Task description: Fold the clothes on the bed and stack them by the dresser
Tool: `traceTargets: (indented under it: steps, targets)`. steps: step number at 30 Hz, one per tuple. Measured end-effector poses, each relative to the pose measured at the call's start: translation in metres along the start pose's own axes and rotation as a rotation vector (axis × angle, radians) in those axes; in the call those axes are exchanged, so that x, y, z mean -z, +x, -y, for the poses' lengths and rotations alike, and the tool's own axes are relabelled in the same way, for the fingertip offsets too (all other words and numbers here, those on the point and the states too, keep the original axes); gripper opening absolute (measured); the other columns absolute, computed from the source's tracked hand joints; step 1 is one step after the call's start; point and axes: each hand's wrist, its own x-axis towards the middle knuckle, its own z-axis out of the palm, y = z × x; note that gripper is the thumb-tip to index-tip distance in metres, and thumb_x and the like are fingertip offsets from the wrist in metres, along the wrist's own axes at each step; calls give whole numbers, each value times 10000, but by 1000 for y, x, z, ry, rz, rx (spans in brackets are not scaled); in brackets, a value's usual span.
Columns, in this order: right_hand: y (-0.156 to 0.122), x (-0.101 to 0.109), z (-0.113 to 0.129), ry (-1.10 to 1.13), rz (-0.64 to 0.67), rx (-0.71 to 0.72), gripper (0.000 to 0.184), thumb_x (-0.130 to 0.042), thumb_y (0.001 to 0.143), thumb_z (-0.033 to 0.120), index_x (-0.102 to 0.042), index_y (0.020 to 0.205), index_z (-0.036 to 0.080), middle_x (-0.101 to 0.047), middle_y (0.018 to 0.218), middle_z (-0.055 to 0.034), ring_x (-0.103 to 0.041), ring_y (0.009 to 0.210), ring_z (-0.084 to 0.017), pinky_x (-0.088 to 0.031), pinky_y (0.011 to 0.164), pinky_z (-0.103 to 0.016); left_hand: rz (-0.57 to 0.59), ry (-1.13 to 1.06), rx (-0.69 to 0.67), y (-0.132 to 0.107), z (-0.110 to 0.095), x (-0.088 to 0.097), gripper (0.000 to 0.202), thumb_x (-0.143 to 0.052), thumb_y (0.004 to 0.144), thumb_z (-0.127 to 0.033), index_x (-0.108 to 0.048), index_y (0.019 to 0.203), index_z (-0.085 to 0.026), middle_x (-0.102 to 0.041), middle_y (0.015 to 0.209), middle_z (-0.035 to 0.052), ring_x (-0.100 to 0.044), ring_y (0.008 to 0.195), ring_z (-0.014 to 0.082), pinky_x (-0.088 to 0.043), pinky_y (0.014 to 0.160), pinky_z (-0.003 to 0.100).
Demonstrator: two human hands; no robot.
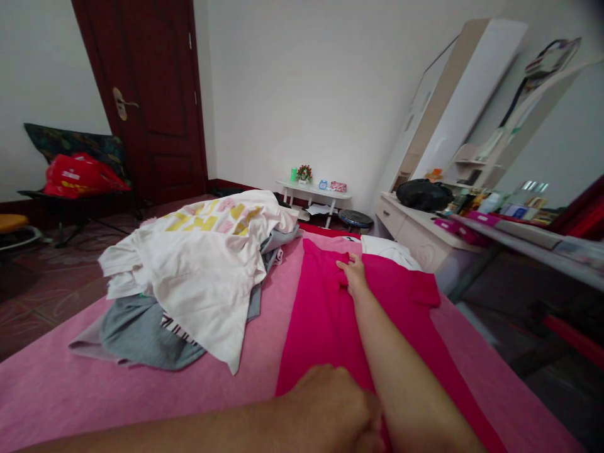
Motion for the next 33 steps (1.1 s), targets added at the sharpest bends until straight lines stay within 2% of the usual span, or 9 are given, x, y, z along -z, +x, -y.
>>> traceTargets:
  steps: [2,4,7,10,16,19,23,26,33]
  targets:
    - [2,-1,0,-5,-17,28,514,-680,594,151,-552,1092,174,-684,837,-16,-667,732,-174,-539,627,-259,-297,210,20,4,8,6,295,-482,851,-192,-606,1119,-183,-640,1134,108,-598,1058,272,-472,940,421]
    - [3,-1,1,-3,-22,71,527,-647,609,146,-553,1127,177,-695,954,-43,-669,846,-180,-540,712,-266,-461,352,72,6,20,9,512,-480,855,-217,-433,1361,-159,-425,1433,151,-390,1319,306,-325,1096,475]
    - [5,2,6,-104,-53,248,495,-561,649,126,-580,1142,170,-669,1137,-61,-629,1029,-162,-496,875,-256,-415,395,195,5,37,6,723,-509,868,-356,-228,1485,-104,-138,1560,191,-107,1436,337,-175,1159,516]
    - [5,10,7,-320,-149,351,486,-454,670,97,-614,1127,132,-665,1163,-79,-619,1055,-151,-468,925,-255,-351,370,188,4,46,1,690,-395,921,-483,-235,1492,-132,-123,1561,185,-70,1438,328,-137,1166,517]
    - [-3,29,15,-596,-202,214,395,-510,589,59,-730,872,227,-724,912,-59,-656,920,-255,-503,842,-376,-317,348,153,2,43,0,634,-328,934,-520,-312,1473,-187,-117,1556,175,-51,1432,341,-91,1156,554]
    - [-2,20,40,-693,-208,230,368,-560,617,77,-735,884,259,-706,993,-75,-620,1011,-280,-457,922,-417,-292,323,159,1,40,3,626,-342,933,-506,-316,1472,-188,-91,1558,164,-39,1429,348,-85,1153,569]
    - [1,-19,68,-765,213,335,245,-579,765,201,-716,965,240,-685,1101,-52,-598,1070,-246,-401,1002,-392,-283,302,155,1,40,6,623,-356,933,-481,-322,1469,-164,-72,1551,177,-26,1428,352,-74,1151,574]
    - [1,-46,58,-775,507,277,212,-655,778,298,-707,973,233,-668,1168,-52,-552,1165,-247,-343,1059,-400,-297,307,147,3,43,4,620,-356,934,-482,-328,1466,-166,-78,1552,177,-31,1430,342,-78,1154,566]
    - [19,-51,27,-881,580,165,444,-766,691,391,-664,1074,189,-548,1340,-123,-425,1313,-271,-288,1100,-439,-302,307,80,0,50,1,639,-397,925,-469,-290,1480,-171,-67,1561,167,-55,1433,329,-130,1163,521]
